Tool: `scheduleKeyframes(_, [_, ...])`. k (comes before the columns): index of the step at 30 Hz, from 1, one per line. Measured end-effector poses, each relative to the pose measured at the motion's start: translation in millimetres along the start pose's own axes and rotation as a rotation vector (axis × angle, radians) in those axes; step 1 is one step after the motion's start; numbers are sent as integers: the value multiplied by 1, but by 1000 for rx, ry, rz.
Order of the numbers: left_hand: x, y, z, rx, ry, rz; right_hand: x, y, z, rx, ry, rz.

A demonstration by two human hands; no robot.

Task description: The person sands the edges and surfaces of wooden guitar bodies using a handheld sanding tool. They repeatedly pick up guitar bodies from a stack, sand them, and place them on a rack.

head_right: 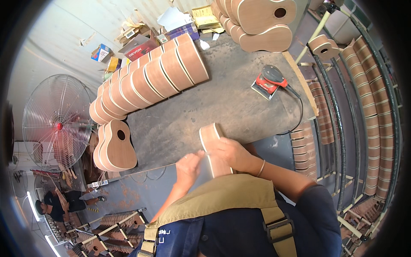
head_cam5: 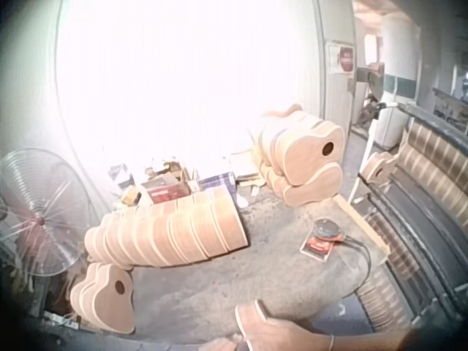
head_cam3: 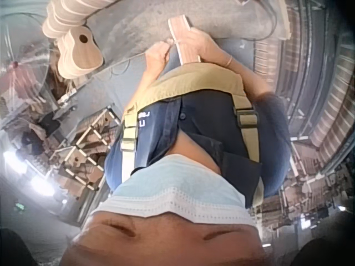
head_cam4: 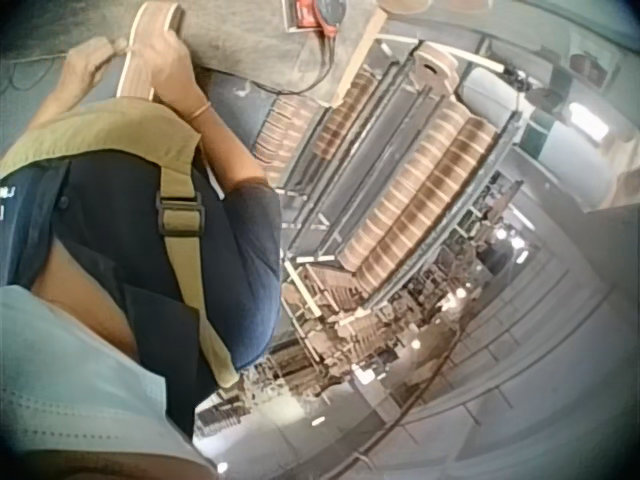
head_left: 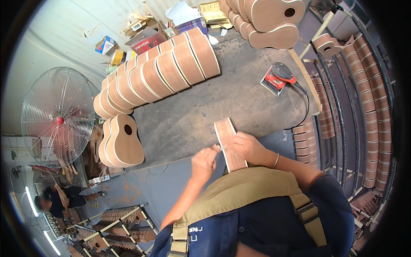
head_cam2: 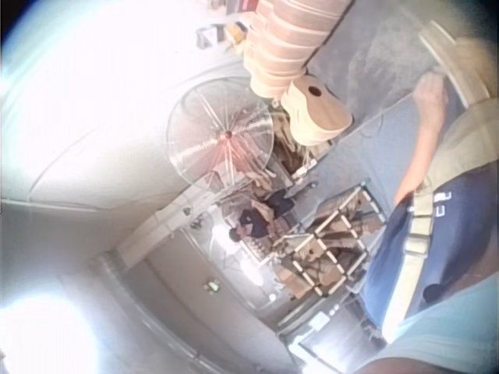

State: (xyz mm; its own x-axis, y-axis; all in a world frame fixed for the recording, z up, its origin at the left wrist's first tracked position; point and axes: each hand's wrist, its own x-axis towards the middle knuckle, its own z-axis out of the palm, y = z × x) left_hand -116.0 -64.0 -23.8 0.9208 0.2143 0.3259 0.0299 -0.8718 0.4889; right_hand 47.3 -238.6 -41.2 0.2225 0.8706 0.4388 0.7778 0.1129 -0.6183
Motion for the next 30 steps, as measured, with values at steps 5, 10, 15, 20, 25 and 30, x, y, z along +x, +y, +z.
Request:
scheduleKeyframes(5, [1,17,-28,-222,-256,-85,9,-17,-29,160,-169,72])
scheduleKeyframes(10, [87,-1,-27,-179,-118,-129,61,12,-50,69,19,318])
scheduleKeyframes(15, [132,-88,45,-417,-334,-326,73,102,-13,301,-30,567])
scheduleKeyframes(20, [119,-82,41,-642,-407,-439,65,84,-26,315,-55,555])
scheduleKeyframes(25, [116,-50,16,-450,-302,-259,63,59,-41,279,-31,554])
scheduleKeyframes(30, [125,-67,29,-490,-353,-357,62,94,-31,328,-58,480])
